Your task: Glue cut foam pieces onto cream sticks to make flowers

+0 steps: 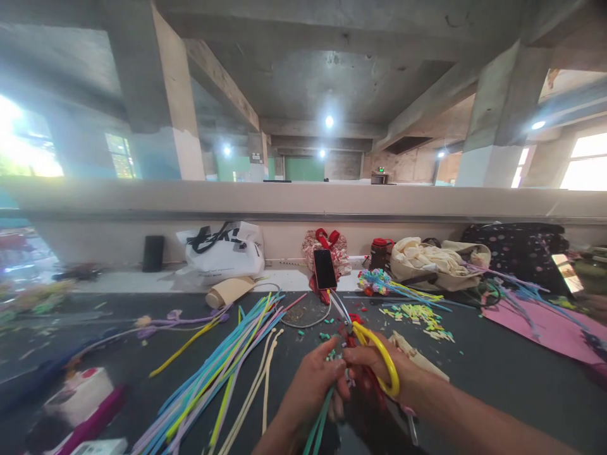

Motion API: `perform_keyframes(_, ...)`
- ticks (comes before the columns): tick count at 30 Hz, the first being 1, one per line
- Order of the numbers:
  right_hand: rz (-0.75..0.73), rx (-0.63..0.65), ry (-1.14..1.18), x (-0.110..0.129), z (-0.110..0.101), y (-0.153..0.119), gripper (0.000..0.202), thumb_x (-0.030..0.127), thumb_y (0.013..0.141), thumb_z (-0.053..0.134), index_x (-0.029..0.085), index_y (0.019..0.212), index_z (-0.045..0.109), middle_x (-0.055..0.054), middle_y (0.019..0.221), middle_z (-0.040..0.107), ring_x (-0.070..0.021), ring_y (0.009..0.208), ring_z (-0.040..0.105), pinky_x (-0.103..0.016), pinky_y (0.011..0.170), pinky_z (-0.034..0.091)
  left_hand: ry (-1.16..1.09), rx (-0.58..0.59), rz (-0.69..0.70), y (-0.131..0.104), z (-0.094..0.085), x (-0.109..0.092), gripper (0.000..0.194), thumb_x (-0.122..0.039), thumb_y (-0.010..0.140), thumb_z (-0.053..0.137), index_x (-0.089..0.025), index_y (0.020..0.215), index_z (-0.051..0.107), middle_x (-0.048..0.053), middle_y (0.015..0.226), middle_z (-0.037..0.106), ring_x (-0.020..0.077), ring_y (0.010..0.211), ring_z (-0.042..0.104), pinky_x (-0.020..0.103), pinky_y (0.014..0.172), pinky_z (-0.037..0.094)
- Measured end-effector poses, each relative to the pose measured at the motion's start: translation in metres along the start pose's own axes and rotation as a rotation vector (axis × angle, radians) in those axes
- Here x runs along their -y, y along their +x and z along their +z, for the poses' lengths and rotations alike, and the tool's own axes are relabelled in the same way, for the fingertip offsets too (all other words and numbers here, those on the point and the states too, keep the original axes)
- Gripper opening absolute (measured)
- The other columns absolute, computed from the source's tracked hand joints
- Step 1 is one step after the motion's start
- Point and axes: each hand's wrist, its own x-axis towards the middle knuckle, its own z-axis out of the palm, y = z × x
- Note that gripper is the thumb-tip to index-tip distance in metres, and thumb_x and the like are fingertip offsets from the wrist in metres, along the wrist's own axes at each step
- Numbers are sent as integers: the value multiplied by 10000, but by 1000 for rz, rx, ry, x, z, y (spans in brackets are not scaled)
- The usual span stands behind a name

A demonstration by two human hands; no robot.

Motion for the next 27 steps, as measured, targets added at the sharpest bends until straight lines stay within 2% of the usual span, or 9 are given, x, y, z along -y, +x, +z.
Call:
perform_keyframes(5,12,61,-42,-6,5,6,121,262,595,531,142,602,515,51,384,492,-66,304,423,-160,310,302,-7,25,11,0,3,-1,776,-470,645,598,-100,1260,303,-23,477,593,90,293,487,162,289,339)
perform_keyframes(9,-46,82,-61,-9,1,6,195,296,630,561,146,748,523,51,438,520,-90,375,491,-158,330,322,55,-34,-6,1,6,-3,741,-487,643,580,-109,1230,332,-39,448,575,102,283,482,171,276,333)
perform_keyframes(12,-74,40,1,-4,-2,4,371,329,599,621,174,898,467,76,493,517,-85,408,505,-154,355,353,77,-60,-56,0,6,-4,470,-477,667,553,-108,958,534,-33,443,555,82,292,475,152,275,303)
perform_keyframes(15,-54,-13,-7,3,-5,6,430,324,585,641,186,938,438,89,493,509,-67,358,464,-153,337,349,86,-98,-161,-3,5,-5,339,-454,634,585,-119,679,559,-26,434,538,62,293,454,144,283,275)
perform_keyframes(18,-74,-36,-59,5,-12,16,430,331,604,634,195,944,410,106,447,479,-68,316,435,-149,297,325,60,-99,-228,-6,4,-4,324,-429,607,598,-117,693,582,-20,443,544,64,314,462,148,304,276)
perform_keyframes(22,-120,-72,-68,3,-20,27,384,347,608,648,201,862,400,110,478,467,-57,336,445,-130,287,319,21,-78,-235,-6,2,-4,315,-405,609,556,-112,711,604,-25,425,523,70,312,462,151,299,253)
perform_keyframes(25,-101,-47,-71,3,-24,22,357,429,651,615,189,811,405,89,487,487,-58,344,464,-127,289,328,71,-134,-217,-6,2,-5,275,-369,602,528,-112,659,607,-38,388,488,62,283,425,154,286,227)
perform_keyframes(27,-30,-7,-52,2,-26,12,366,508,699,543,189,815,407,78,494,498,-63,350,481,-132,298,352,92,-188,-206,-5,1,-7,247,-343,602,513,-115,632,602,-42,378,477,57,271,404,158,288,223)
